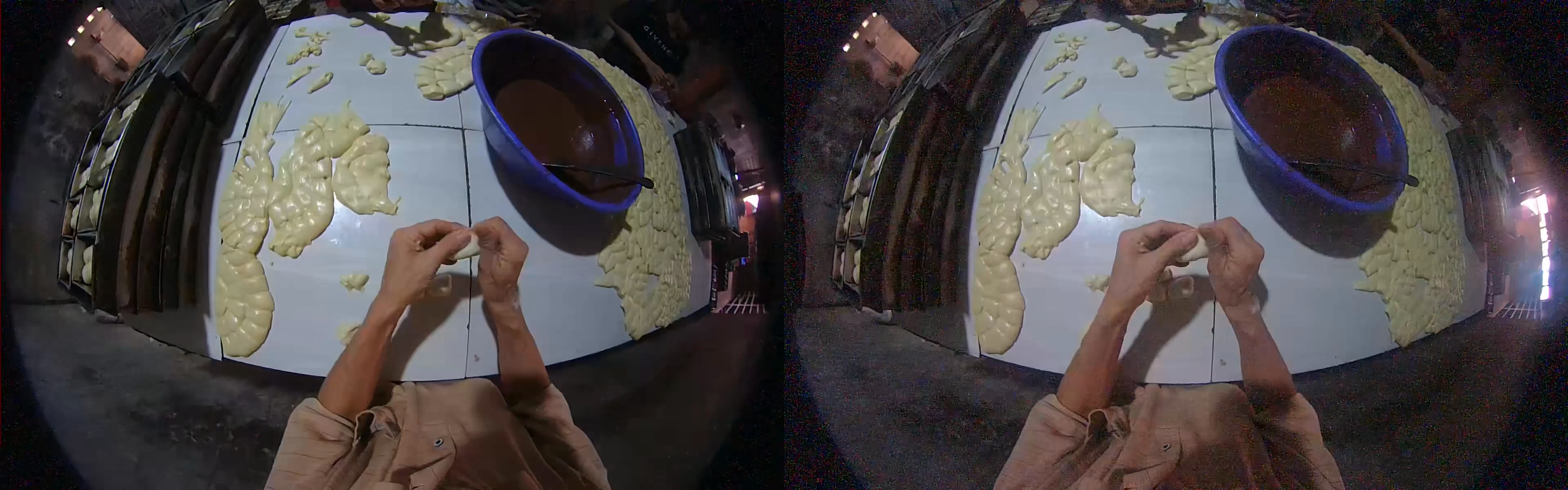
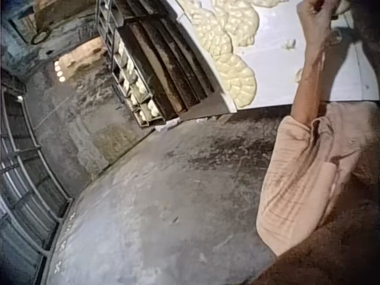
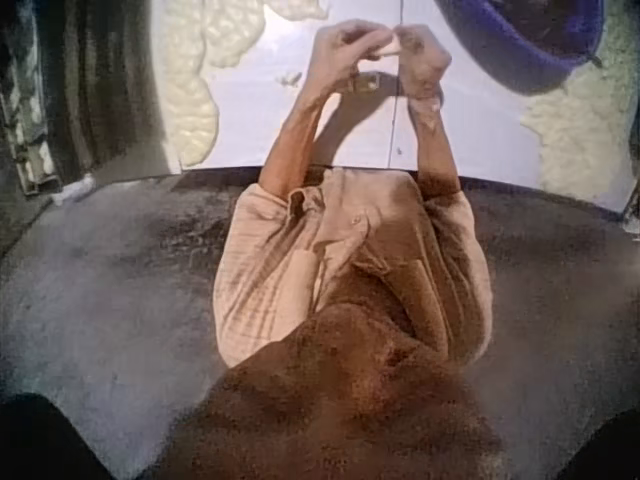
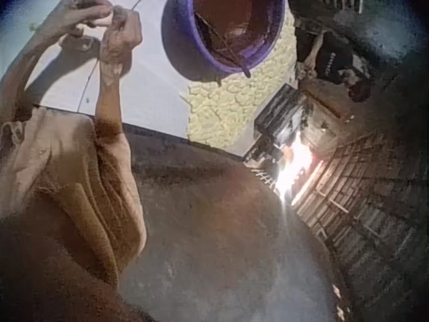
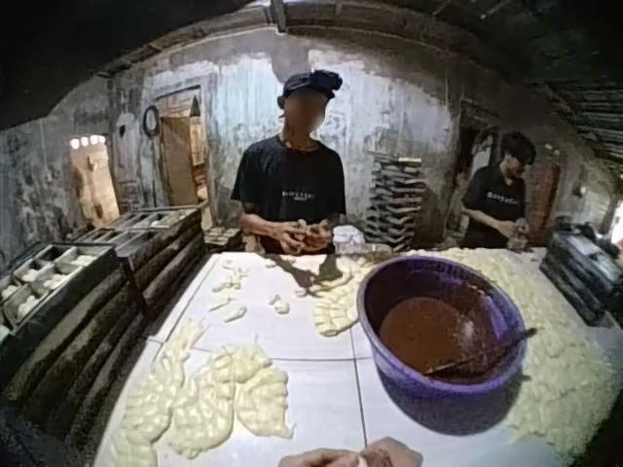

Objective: The person fills pieces of dough with chocolate filling and shapes them by hand, moves racks of baking tins onto the floor, fills and shapes more dough pieces, and places the shaped dough into baking tins.

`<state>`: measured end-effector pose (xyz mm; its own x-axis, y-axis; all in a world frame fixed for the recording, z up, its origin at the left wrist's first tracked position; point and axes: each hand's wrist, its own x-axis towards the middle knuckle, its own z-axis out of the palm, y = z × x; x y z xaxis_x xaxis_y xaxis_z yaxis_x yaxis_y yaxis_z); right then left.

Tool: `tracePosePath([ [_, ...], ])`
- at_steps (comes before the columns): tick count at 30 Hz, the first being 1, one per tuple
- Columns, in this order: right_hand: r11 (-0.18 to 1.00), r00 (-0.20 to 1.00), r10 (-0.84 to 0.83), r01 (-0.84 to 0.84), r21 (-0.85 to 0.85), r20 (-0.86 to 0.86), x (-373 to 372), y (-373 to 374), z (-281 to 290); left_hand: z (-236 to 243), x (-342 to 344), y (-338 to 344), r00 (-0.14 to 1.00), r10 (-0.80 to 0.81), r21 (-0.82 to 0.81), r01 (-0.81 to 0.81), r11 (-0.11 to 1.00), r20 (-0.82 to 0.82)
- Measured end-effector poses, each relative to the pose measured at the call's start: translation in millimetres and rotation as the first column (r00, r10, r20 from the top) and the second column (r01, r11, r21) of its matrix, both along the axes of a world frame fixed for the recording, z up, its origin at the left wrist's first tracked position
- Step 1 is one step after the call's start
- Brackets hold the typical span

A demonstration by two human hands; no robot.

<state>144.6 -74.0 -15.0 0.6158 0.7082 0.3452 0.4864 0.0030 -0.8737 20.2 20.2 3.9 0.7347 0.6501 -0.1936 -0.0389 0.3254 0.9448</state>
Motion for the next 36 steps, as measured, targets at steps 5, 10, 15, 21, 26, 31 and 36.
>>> tracePosePath([
  [5, 0.979, 0.963, 0.202, -0.200, -0.029, 0.176, -12.8, -16.1, 20.3, -13.7, -16.2, 7.6, 0.998, -0.047, -0.142, 0.040, 0.989, -0.042],
  [10, 0.943, 0.969, 0.206, -0.234, -0.236, -0.137, -9.1, -28.5, 3.0, -15.4, -42.5, 10.9, 0.923, 0.002, 0.264, 0.108, 0.958, -0.384],
  [15, 0.775, 0.936, 0.325, -0.344, -0.530, -0.132, -11.2, -36.1, -10.9, -24.0, -69.9, 10.6, 0.808, -0.114, 0.617, 0.524, 0.587, -0.578],
  [21, 0.791, 0.921, 0.389, -0.338, -0.510, -0.008, -27.4, -32.3, -14.3, -40.2, -60.5, -5.7, 0.816, -0.102, 0.627, 0.510, 0.589, -0.569],
  [26, 0.756, 0.936, 0.339, -0.212, -0.619, 0.094, -33.8, -38.1, -6.0, -17.4, -96.8, 2.0, 0.826, -0.022, 0.659, 0.465, 0.591, -0.563],
  [31, 0.865, 0.965, 0.225, -0.135, -0.483, 0.134, -56.9, -51.2, -0.6, -8.0, -192.7, 15.6, 0.768, 0.269, 0.624, 0.207, 0.754, -0.581],
  [36, 0.687, 0.658, 0.709, -0.561, -0.462, 0.254, -130.6, -27.0, -15.6, -37.9, -238.5, -12.4, 0.803, 0.284, 0.540, 0.055, 0.840, -0.524],
])
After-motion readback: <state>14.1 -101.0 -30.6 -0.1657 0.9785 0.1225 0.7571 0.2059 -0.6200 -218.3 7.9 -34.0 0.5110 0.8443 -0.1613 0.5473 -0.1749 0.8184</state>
